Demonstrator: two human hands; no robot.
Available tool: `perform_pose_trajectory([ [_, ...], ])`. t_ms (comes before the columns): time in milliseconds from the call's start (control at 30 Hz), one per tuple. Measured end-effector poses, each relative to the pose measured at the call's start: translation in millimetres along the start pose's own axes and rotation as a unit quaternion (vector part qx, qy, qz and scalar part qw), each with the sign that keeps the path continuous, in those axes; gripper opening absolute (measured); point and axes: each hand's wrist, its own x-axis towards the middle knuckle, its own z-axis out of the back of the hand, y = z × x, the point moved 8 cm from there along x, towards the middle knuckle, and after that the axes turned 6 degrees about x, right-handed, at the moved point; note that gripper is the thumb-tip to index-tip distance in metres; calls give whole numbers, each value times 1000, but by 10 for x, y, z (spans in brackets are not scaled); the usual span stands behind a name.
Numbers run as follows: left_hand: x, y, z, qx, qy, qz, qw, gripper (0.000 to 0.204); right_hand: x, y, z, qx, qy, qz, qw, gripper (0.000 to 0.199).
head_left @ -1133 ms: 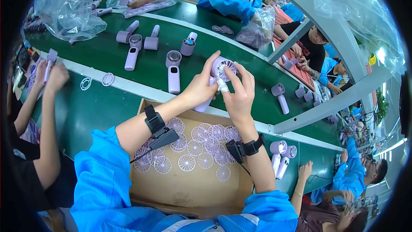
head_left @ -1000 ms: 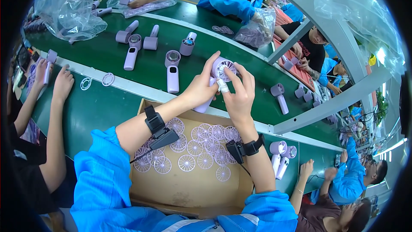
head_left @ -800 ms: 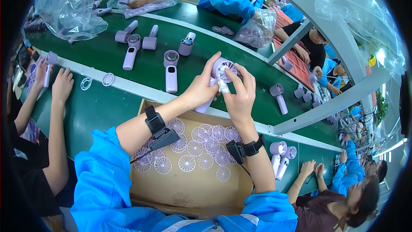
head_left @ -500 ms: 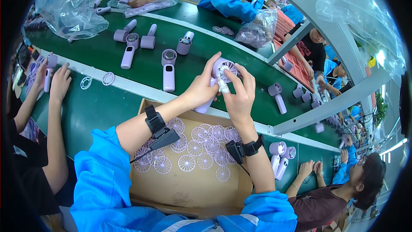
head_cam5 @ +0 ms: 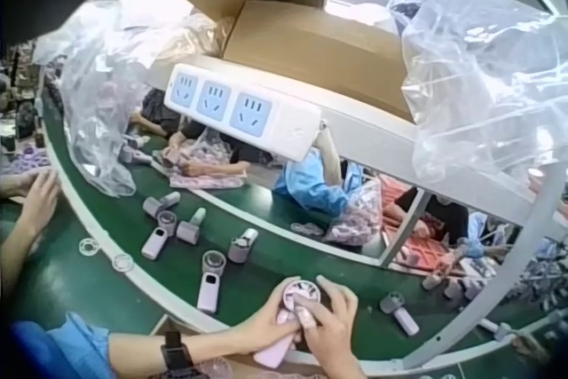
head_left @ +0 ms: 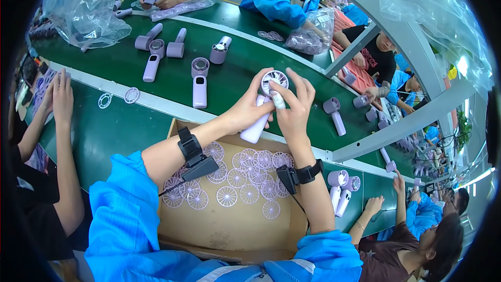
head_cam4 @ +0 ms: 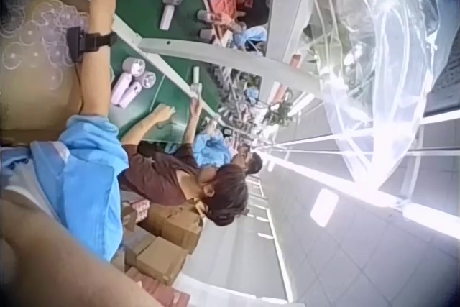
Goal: The person assembles handheld fans by picking up a fan body, inserting a fan blade, and pressing a fan cover onto the front. The person then places the assembled fan onto the conveyor belt and repeats the process.
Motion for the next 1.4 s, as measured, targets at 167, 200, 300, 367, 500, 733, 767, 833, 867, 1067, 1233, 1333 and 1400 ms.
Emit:
perform_pose_trajectory([
  [167, -45, -63, 25, 23, 5, -29, 999, 57, -413, -284, -456, 604, -36, -493, 625, 43],
  [200, -44, -67, 56, 25, -4, -31, 999, 54, -374, -258, -455, 611, -22, -473, 635, 44],
  [300, -25, -129, 50, 39, -8, -40, 998, 50, -343, -245, -445, 619, 3, -434, 655, 48],
  [367, -21, -205, 19, 62, -5, -54, 997, 48, -419, -338, -431, 585, -14, -408, 701, 42],
  [500, -34, -187, 7, 152, 14, -41, 987, 51, -457, -471, -420, 601, -64, -441, 663, 32],
  [733, -3, -214, 73, 281, 14, -56, 958, 54, -362, -435, -322, 557, -38, -403, 725, 22],
  [767, 1, -196, 76, 299, 19, -52, 953, 54, -364, -422, -334, 534, -11, -390, 750, 22],
  [833, 1, -188, 68, 286, 22, -50, 957, 53, -366, -423, -334, 509, 16, -377, 774, 22],
  [867, 2, -194, 53, 274, 25, -50, 960, 52, -383, -442, -360, 546, 21, -390, 742, 22],
  [1067, 40, -29, 104, 229, 19, -22, 973, 49, -423, -437, -421, 563, -10, -414, 715, 21],
  [1233, 63, 85, 161, 126, 16, 20, 992, 48, -490, -450, -499, 531, 6, -431, 730, 25],
  [1333, 72, 136, 196, 71, 23, 58, 996, 48, -534, -417, -556, 609, 14, -452, 652, 32],
  [1400, 95, 92, 192, 76, 21, 17, 997, 46, -525, -458, -554, 618, 22, -432, 657, 34],
])
